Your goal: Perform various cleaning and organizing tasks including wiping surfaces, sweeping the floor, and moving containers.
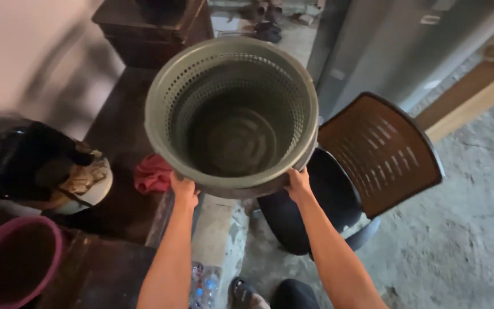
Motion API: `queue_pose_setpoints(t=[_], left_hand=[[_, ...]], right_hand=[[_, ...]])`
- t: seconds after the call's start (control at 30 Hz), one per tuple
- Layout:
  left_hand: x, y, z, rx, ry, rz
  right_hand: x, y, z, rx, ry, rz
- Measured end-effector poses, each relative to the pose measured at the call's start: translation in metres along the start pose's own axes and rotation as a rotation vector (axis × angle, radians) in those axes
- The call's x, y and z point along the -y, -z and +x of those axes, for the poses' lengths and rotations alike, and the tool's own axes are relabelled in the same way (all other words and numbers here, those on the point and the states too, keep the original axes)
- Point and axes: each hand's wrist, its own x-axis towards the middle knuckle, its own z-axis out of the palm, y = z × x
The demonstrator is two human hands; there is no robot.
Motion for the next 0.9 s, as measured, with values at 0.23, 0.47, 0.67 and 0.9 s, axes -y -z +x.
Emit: queue_pose_setpoints(t=[0.23,0.47,0.67,0.9], left_hand=[[0.094,-0.045,-0.062,0.110,-0.003,-0.039],[0.166,-0.073,-0.119,0.222,0.012,-0.099],[0.252,-0.072,-0.108,0.343,0.041,-0.082],[0.278,-0.063,-0.074,0.323,0.547,0.278]], right_hand=[[-0.016,0.137,-0.011,-0.162,-0.019,-0.062],[-0.032,0.237,-0.033,-0.151,0.016,0.051],[-0.052,0.283,-0.041,-0.239,-0.046,0.138],[-0.105,0.339,-0.005,-0.304,-0.059,0.098]])
